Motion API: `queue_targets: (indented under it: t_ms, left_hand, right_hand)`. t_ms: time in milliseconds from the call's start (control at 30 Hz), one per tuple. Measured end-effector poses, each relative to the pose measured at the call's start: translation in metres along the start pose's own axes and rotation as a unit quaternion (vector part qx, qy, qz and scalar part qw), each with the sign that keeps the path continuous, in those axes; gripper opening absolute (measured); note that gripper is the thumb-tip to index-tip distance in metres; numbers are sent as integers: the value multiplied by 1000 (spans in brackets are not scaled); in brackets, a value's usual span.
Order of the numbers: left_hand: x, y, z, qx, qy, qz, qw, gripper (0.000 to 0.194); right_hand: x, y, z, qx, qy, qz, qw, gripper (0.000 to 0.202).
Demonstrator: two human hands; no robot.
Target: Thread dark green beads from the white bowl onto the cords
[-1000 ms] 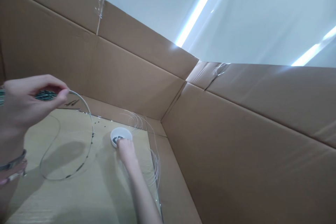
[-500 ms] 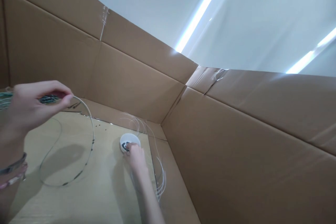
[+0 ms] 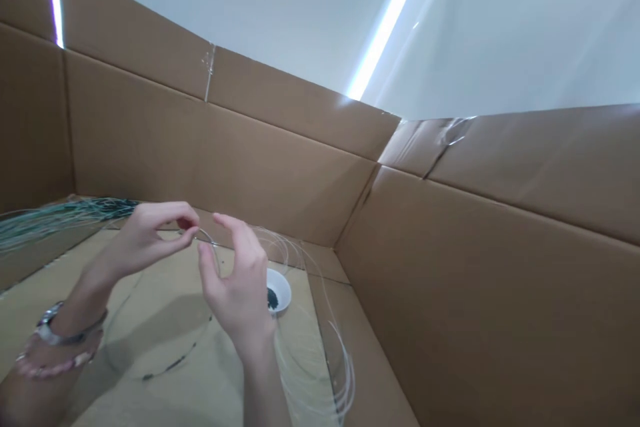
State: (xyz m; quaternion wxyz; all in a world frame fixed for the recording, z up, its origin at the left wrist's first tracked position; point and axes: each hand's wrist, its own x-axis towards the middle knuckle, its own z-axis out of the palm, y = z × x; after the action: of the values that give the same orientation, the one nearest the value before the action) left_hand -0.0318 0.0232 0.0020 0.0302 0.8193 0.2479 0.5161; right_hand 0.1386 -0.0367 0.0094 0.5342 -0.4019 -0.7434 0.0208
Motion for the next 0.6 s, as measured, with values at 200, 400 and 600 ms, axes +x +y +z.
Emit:
queue_targets:
  t_ms: [200,400,600]
  left_hand:
    - [-1,12,6,-10,-2,12,1000,9]
    - [2,14,9,-8,16,-6,1000,10]
    - [2,13,10,-40,34,0,999,9]
  right_hand:
    - [4,16,12,55,-33,59,996,16]
    - [6,21,11,77,-25,48,996,13]
    - [5,19,13,129,19,47,990,13]
